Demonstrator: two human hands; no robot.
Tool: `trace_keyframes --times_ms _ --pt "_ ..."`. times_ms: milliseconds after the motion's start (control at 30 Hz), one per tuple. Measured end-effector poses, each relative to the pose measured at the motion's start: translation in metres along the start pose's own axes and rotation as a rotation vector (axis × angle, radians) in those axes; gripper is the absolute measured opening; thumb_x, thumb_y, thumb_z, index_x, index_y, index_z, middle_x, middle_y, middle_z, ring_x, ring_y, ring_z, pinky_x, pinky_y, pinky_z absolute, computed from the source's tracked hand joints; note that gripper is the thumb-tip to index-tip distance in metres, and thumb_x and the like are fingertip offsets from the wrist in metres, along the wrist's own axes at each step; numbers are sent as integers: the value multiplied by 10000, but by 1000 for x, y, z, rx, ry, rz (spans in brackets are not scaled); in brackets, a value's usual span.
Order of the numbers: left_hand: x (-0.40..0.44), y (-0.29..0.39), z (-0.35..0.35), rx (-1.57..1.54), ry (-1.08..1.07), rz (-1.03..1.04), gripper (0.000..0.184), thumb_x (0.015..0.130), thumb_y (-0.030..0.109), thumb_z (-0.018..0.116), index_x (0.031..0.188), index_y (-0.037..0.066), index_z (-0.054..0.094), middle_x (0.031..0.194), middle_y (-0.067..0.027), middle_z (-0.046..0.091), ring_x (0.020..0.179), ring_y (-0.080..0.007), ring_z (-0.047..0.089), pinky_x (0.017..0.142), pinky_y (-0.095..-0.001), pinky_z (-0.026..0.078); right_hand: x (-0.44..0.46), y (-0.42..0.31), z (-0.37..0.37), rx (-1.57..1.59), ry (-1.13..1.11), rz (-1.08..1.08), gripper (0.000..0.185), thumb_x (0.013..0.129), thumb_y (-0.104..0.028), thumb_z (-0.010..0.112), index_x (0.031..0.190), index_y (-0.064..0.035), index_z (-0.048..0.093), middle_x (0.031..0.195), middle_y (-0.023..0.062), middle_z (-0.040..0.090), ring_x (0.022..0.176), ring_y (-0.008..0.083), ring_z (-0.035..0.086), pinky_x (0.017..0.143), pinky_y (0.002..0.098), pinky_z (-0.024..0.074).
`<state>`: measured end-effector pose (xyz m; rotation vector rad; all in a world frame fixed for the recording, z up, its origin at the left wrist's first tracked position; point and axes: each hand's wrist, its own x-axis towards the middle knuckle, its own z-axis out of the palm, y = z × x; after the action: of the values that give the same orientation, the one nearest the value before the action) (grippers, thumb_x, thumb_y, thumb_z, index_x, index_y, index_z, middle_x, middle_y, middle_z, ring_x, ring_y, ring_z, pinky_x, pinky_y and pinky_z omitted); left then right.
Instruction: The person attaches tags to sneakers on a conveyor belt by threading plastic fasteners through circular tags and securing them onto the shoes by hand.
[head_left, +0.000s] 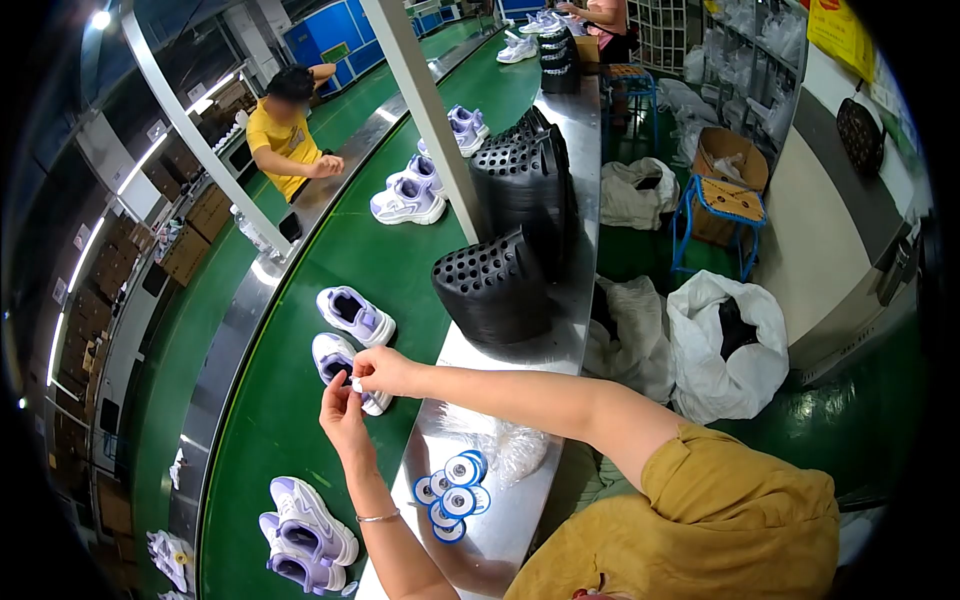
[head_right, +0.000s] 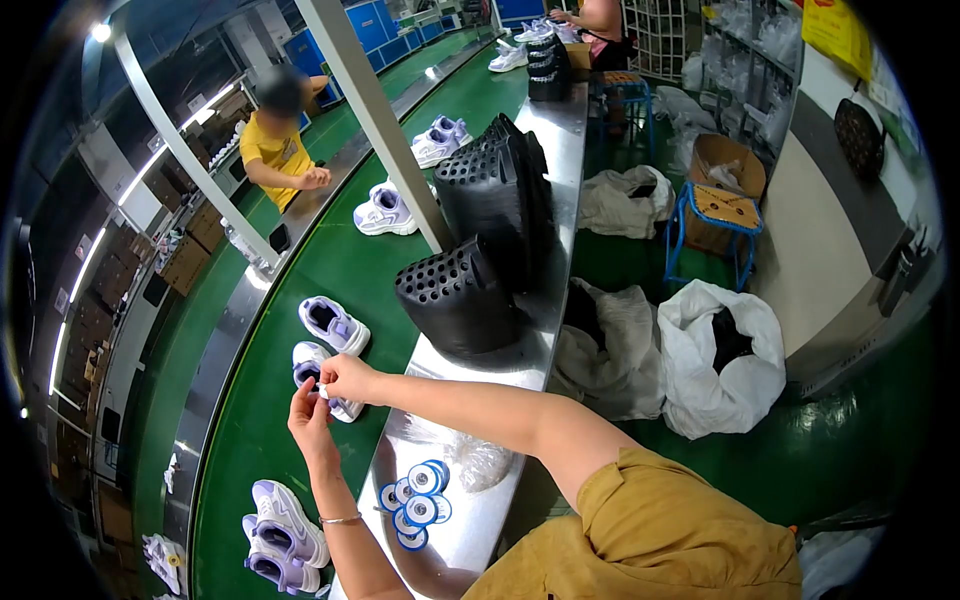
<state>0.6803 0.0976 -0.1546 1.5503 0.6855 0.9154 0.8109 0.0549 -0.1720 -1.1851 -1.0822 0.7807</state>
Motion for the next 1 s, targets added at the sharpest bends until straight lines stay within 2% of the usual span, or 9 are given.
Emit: trace_keyframes --times_ms 167,400,500,567,667,733,833,933,1000 --pt "-1 -4 -5 -5 -19 10 280 825 -22 572 1103 11 582 761 24 532 649 -46 471 559 -168 360 1 4 -1 23 -53 62 108 704 -78 641 770 -10 590 687 25 573 656 94 522 587 251 428" --pt "1 -5 -10 11 -23 -32 305 810 -43 562 1111 -28 523 780 -21 584 652 -57 509 569 -182 398 0 4 3 106 -1 187 129 677 -73 662 765 -10 591 704 36 564 686 101 518 577 247 416" --pt "1 -5 -10 13 -23 -43 298 809 -40 563 1103 -33 520 780 -27 594 652 -59 513 572 -183 402 0 1 3 182 -4 185 127 635 -33 675 718 1 586 655 29 556 610 104 512 539 257 408" --pt "0 -6 -11 16 -21 -51 292 809 -37 565 1098 -34 522 779 -28 596 656 -61 515 575 -184 404 0 -5 -4 184 -124 350 124 662 -53 663 761 -16 599 662 7 555 625 96 506 548 239 393" --pt "1 -12 -14 -12 -15 -58 287 818 -19 566 1101 -46 524 777 -23 592 657 -69 522 578 -190 411 2 0 -2 183 -83 273 125 664 -49 663 773 -12 613 659 1 562 607 92 508 556 240 402" --pt "1 -12 -14 21 -30 26 259 829 17 579 1078 -50 553 769 -15 585 644 -75 520 578 -195 414 -4 -4 1 182 8 152 121 676 -40 655 787 4 634 696 13 592 658 84 530 590 237 424" --pt "-1 -15 -20 194 -50 28 182 855 85 578 1001 -22 600 733 1 568 613 -64 494 544 -192 397 -10 -9 -10 173 68 67 89 718 -52 624 790 -4 644 683 0 586 660 75 523 592 234 423" --pt "-11 -8 -25 66 86 -25 118 874 101 559 862 -15 578 741 -32 596 606 -64 517 531 -194 425 -24 -16 -29 15 82 17 114 738 -73 660 811 9 631 733 13 600 698 71 538 628 227 440" --pt "-16 -8 -32 106 163 -50 119 875 97 539 857 -19 558 765 -59 612 640 -84 564 539 -201 451 -43 -28 -46 -105 44 62 134 763 -78 641 834 32 610 742 22 602 696 72 541 633 223 442"
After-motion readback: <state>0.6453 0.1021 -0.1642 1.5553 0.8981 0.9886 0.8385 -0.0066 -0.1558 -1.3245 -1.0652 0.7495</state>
